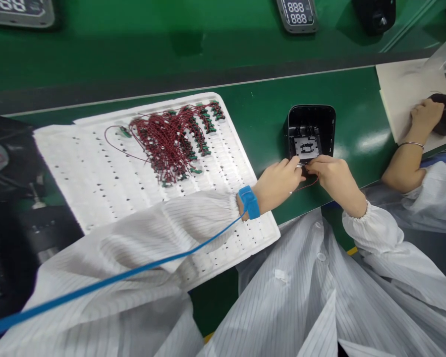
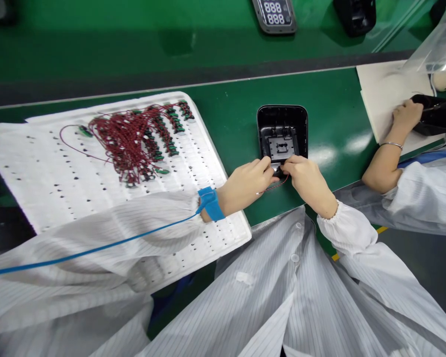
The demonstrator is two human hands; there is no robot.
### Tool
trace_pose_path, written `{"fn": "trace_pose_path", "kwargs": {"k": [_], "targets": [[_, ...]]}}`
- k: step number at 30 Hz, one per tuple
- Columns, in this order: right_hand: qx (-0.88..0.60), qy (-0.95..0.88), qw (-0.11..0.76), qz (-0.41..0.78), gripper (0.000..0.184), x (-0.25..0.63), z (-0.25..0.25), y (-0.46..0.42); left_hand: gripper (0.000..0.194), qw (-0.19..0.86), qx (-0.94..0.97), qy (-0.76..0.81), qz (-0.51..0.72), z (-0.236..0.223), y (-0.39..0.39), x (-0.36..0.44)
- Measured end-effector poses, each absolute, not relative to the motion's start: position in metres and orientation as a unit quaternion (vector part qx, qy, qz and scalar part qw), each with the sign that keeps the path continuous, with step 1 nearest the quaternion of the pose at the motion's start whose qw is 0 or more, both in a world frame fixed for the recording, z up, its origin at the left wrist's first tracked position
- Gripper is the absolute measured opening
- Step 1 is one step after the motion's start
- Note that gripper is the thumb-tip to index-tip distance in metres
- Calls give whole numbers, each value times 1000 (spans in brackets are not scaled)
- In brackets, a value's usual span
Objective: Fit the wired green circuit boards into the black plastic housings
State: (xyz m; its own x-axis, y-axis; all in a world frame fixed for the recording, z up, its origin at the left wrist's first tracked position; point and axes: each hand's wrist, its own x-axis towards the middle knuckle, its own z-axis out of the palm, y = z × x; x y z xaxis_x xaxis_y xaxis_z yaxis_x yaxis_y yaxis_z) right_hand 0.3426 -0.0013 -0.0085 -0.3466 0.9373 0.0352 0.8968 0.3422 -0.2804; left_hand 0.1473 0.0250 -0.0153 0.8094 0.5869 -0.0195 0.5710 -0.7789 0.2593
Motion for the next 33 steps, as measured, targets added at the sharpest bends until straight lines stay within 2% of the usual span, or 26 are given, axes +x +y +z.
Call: {"fn": "trace_pose_path", "kwargs": {"k": [13, 18, 24, 28, 33], "targets": [[-589, -776, 77, 212, 24, 344, 7, 28, 34, 171, 929, 328, 21, -14, 26, 147], [-607, -767, 75, 195, 23, 342, 11, 25, 31, 170, 927, 332, 39, -15, 24, 147], [-640, -747, 69, 164, 22, 335, 7, 17, 40, 171, 928, 330, -3, -11, 24, 148], [-663, -737, 89, 102, 17, 334, 0, 11, 42, 171, 929, 328, -18, -9, 24, 147], [-668, -737, 32, 98, 7, 339, 1, 13, 41, 162, 929, 331, -16, -7, 23, 146]]}}
